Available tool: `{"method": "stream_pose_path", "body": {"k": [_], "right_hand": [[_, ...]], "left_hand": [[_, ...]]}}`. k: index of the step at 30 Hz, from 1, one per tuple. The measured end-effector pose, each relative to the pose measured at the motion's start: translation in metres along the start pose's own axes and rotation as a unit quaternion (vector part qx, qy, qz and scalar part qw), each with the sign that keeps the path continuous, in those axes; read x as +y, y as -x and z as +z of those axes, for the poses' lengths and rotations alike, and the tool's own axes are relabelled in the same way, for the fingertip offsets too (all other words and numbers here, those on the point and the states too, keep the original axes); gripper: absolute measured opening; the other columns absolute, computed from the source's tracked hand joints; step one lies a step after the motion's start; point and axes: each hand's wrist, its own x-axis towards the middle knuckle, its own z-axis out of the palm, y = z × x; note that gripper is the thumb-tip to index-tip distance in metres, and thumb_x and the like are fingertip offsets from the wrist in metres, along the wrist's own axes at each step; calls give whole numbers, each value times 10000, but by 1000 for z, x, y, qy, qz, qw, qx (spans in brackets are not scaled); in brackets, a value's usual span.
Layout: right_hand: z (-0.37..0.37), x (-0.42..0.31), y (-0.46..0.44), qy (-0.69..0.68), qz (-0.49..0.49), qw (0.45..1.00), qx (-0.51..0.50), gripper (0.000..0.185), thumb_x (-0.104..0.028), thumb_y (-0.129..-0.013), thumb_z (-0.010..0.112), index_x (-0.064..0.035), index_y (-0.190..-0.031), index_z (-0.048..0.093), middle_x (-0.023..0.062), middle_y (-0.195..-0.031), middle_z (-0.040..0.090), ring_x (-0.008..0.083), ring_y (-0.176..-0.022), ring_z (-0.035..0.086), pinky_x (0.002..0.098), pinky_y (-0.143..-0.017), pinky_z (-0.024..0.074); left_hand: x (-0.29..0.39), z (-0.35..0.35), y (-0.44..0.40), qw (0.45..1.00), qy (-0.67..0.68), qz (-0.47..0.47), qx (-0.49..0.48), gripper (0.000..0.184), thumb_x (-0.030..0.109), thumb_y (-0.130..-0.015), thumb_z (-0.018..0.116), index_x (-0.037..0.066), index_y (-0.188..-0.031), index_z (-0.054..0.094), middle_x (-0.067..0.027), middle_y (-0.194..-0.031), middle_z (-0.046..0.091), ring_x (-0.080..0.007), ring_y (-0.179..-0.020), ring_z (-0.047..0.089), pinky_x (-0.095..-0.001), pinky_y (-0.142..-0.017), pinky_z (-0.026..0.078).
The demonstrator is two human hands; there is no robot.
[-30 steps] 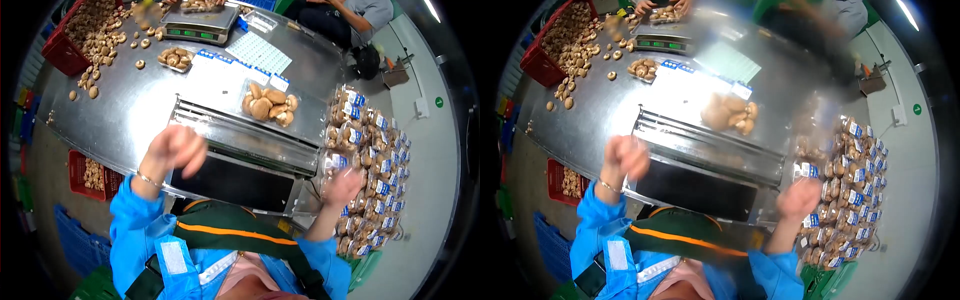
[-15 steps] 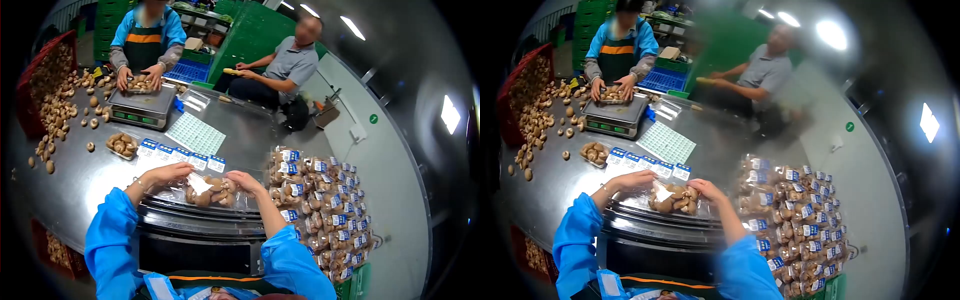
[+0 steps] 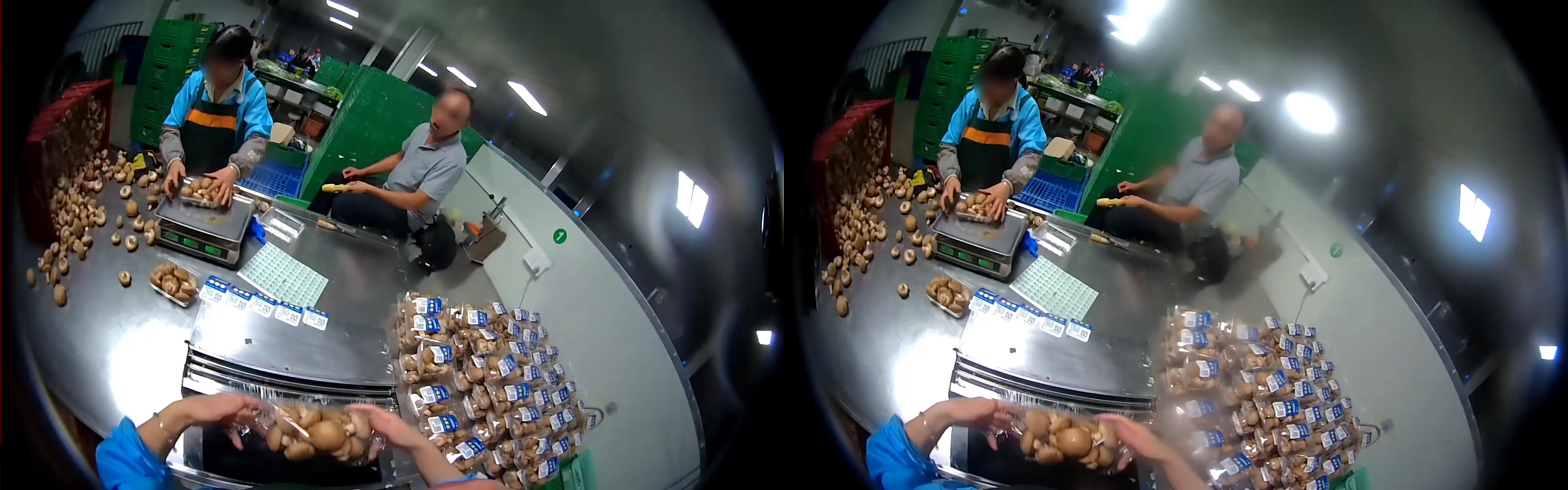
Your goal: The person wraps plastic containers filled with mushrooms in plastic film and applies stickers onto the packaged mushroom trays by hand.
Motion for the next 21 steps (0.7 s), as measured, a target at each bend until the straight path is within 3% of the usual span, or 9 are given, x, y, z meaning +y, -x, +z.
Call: {"method": "stream_pose_path", "body": {"k": [1,4,8,10,12,14,16,18,21], "right_hand": [[6,16,-2,-28,12,999,17,433,-313,-929,396,-144,-1322,331,106,-1240,446,180,-760,608,252,-505,537],[18,49,-10,31,87,993,69,454,-348,-915,408,-138,-1314,360,125,-1237,448,164,-790,588,223,-495,509],[1,106,-3,-62,165,975,135,445,-360,-929,383,-75,-1268,419,108,-1107,549,123,-871,572,213,-527,501],[-5,155,11,-86,182,963,179,427,-356,-930,381,-62,-1230,459,105,-1056,579,110,-844,570,212,-526,481],[33,173,21,47,118,968,216,319,-304,-918,438,-36,-1059,539,48,-839,614,115,-709,586,211,-528,427],[50,233,3,27,-31,928,371,237,-232,-919,442,-23,-914,553,5,-627,522,59,-491,439,205,-448,350],[70,185,4,-226,-29,868,440,187,-229,-915,464,-96,-785,484,-50,-547,356,51,-434,322,222,-387,268],[58,158,37,-379,-28,852,359,240,-276,-917,461,-125,-733,434,-51,-518,296,63,-412,292,227,-376,243],[53,175,79,-459,68,814,348,273,-333,-910,451,-123,-737,433,-26,-508,316,95,-405,315,237,-379,257]], "left_hand": [[-46,-27,1,998,47,15,-48,554,367,-921,397,-10,-1316,298,-186,-1254,456,-267,-1140,475,-316,-758,526],[-94,-38,0,994,4,-69,82,323,176,-894,504,-79,-1089,532,-193,-1091,575,-224,-956,595,-279,-746,523],[-127,-24,-27,940,182,81,277,216,171,-901,495,-20,-863,588,-101,-775,631,-145,-693,613,-236,-598,509],[-134,-12,-39,902,62,142,402,222,199,-903,494,17,-793,558,-69,-692,605,-120,-577,578,-219,-499,461],[-133,2,-51,861,16,177,477,261,234,-907,481,46,-733,527,-24,-574,547,-85,-456,489,-210,-414,367],[-137,11,-60,834,36,180,521,288,252,-916,462,55,-711,514,-11,-558,523,-74,-438,456,-209,-404,347],[-149,14,-53,813,88,198,540,292,264,-921,449,67,-711,497,-17,-541,495,-68,-400,399,-204,-377,300],[-154,23,-25,798,231,207,517,283,264,-921,450,71,-718,491,-27,-557,501,-69,-381,378,-204,-358,277],[-186,46,26,737,362,152,551,290,287,-902,483,50,-737,482,-71,-605,525,-74,-331,326,-202,-283,206]]}}
